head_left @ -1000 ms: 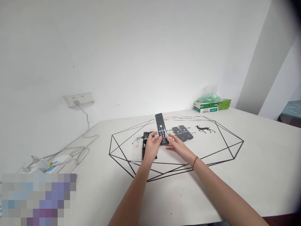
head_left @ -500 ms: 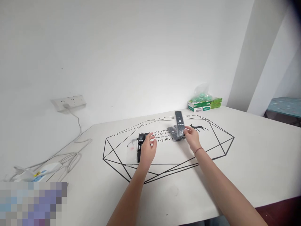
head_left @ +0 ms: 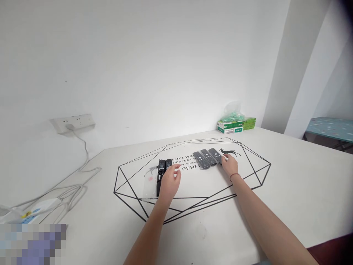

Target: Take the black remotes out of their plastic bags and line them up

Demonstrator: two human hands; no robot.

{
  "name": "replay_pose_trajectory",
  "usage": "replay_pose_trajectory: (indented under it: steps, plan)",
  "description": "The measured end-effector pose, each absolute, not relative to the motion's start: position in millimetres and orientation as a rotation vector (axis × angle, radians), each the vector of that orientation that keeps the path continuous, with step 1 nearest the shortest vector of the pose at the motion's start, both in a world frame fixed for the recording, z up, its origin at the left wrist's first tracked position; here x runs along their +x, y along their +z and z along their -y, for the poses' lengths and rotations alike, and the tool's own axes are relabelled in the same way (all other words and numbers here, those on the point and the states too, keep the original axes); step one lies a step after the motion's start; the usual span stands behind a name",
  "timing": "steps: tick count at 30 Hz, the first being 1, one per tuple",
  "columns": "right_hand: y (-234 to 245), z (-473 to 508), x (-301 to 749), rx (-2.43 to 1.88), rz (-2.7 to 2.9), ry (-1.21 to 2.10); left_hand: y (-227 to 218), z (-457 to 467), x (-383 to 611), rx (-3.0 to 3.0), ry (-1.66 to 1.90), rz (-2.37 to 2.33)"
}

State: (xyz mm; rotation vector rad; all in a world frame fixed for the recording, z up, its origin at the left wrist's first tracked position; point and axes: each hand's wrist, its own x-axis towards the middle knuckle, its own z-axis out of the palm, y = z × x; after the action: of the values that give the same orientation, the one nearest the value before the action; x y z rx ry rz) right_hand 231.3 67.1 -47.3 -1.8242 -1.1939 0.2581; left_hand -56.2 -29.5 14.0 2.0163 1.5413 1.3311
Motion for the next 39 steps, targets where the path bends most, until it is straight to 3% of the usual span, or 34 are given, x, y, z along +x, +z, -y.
replay_pose_trajectory:
  steps: [14, 19, 21, 27, 39]
  plan:
    - [-42.3, -64.2, 231.9, -1.831, 1.420, 0.326, 22.3, 28.4, -64.8, 2.013, 1.277, -1.674]
    - [-26.9, -48.6, 209.1, -1.816, 1.291, 0.054, 28.5, 24.5, -86.4, 1.905, 1.257, -1.920]
    - [-21.2, -34.9, 182.1, -1.629, 1.452, -0.022, 28.6, 21.9, -97.9, 1.856, 1.242, -2.004]
    - [-28.1, 17.2, 69.7, -0.974, 2.302, 0.199, 21.8, 16.0, -117.4, 1.798, 1.056, -2.172]
    - [-23.2, 22.9, 34.7, -1.044, 2.454, 0.174, 12.9, 14.0, -101.6, 1.977, 0.632, -2.330]
